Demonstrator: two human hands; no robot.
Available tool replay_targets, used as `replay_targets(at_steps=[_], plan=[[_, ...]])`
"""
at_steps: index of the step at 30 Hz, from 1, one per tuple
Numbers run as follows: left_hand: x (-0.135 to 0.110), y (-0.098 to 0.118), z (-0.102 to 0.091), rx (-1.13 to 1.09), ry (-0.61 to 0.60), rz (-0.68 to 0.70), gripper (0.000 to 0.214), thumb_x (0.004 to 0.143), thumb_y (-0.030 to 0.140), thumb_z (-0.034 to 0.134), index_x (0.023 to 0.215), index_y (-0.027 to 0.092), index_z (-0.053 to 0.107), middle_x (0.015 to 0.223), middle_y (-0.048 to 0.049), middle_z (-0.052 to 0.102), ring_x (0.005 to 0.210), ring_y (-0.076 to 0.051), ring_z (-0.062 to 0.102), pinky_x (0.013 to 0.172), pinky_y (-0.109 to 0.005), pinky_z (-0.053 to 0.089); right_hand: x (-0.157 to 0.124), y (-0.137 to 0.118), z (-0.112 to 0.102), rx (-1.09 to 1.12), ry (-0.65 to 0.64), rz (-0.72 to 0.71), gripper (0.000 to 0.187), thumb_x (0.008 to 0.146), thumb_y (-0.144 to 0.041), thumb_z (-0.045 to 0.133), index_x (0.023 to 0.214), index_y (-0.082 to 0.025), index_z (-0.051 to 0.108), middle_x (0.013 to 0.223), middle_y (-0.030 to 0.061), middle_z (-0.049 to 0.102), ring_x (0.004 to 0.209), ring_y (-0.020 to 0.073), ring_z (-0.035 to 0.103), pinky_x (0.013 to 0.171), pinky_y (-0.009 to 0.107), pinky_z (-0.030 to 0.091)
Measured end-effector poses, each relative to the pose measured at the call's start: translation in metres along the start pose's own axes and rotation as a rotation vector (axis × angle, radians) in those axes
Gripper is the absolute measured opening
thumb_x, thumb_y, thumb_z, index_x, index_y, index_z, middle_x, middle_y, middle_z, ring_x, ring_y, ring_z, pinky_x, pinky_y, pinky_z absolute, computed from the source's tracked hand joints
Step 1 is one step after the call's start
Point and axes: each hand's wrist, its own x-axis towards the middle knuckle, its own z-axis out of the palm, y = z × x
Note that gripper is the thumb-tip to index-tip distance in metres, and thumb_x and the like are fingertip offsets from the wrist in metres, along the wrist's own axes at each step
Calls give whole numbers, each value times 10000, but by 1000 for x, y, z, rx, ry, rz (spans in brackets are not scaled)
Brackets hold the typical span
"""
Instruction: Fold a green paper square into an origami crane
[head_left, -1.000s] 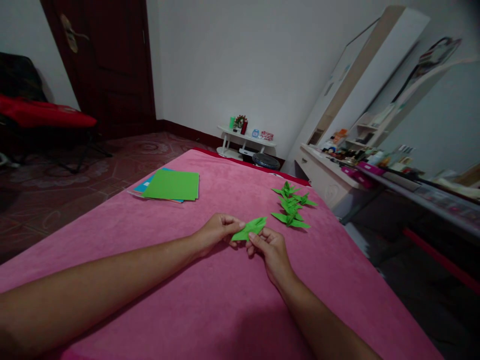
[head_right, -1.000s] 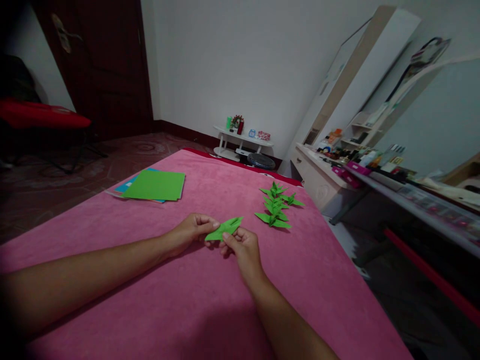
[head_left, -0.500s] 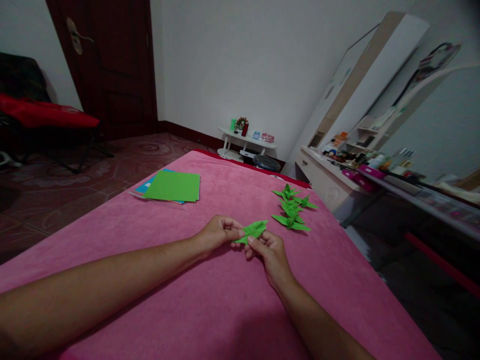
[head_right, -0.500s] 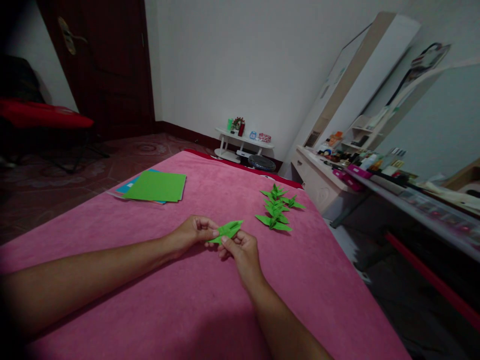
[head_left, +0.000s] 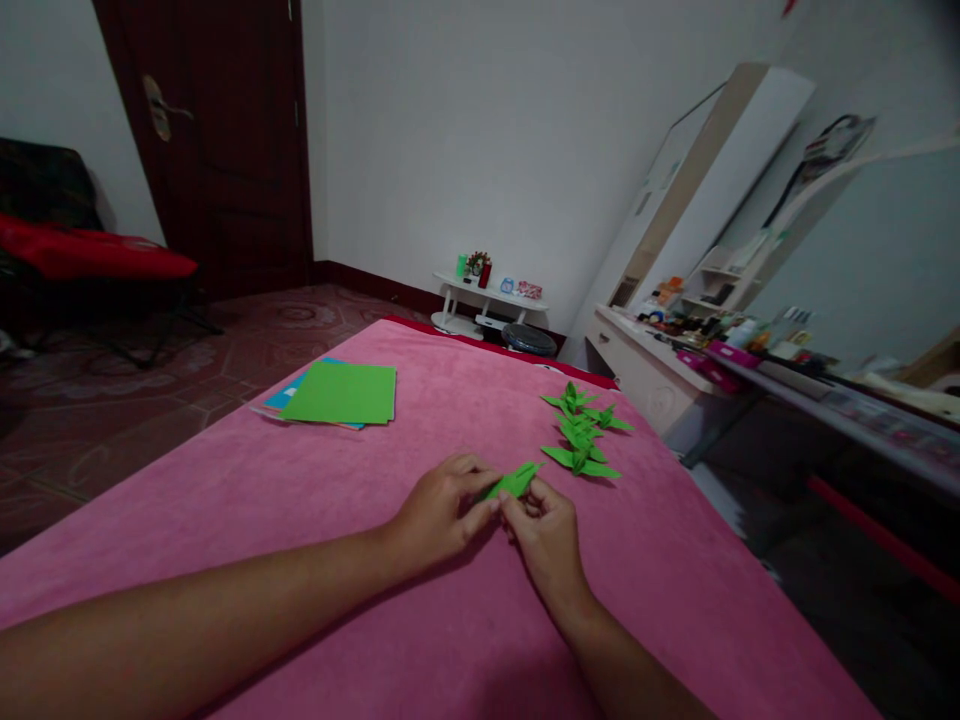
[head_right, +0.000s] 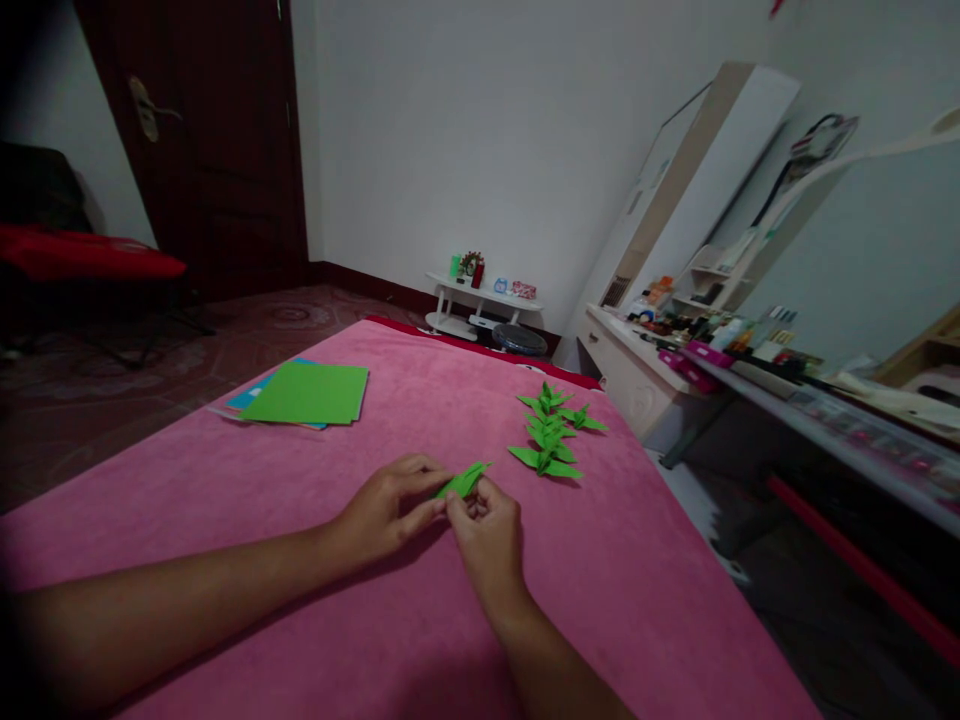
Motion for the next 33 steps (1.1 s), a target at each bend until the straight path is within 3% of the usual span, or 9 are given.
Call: replay_targets(at_steps=[4,7,10,13,18,23,29,33], plan=[[1,-3,2,-84,-18,-22,163,772,311,606,810,198,718,828,-61,619,823,-192,538,752,-277,392,-6,-8,-3,-54,-80,-95,254,856,-339,512,664,-180,557,549,-32,497,500,105,466,482,218,370],[4,-14,4,-299,12,-167,288,798,371,576,649,150,685,680,-46,581,708,-160,524,675,-260,384,-6,-12,-5,-65,-105,-134,286,890,-343,464,670,-180,543,559,-29,497,499,101,470,499,220,375],[5,-23,3,-662,-18,-414,364,817,409,541,634,115,655,602,-42,570,576,-123,496,583,-245,377,-1,-11,-6,19,-27,-58,222,871,-363,500,738,-187,531,518,-48,485,439,93,448,439,207,353],[4,-24,3,-835,-26,-487,328,785,401,595,692,95,666,645,-56,607,582,-117,525,599,-242,410,6,-8,-6,144,-13,34,193,815,-372,582,822,-195,505,505,-65,491,423,95,468,420,196,362],[3,-22,3,-876,-101,-449,310,790,367,608,748,70,687,702,-93,655,620,-119,574,599,-217,420,7,-7,-3,270,-108,86,260,757,-337,645,901,-193,484,654,-32,582,488,101,562,446,194,425],[3,-25,3,-889,-65,-512,281,758,322,649,937,109,678,785,-87,682,629,-128,616,590,-225,472,7,-8,-2,253,-117,87,242,731,-277,654,868,-187,477,628,-53,555,451,87,542,428,190,431],[3,-27,0,-879,-79,-568,236,749,317,654,743,83,683,699,-76,679,586,-117,628,594,-220,514,7,-5,-2,268,-117,104,229,737,-272,644,875,-186,482,662,-49,552,465,76,545,435,182,426],[4,-30,-1,-885,-82,-594,227,736,298,667,751,72,686,706,-88,686,576,-120,632,590,-225,523,6,-3,-2,272,-67,72,248,725,-254,665,892,-192,493,712,-48,547,491,63,546,449,170,432]])
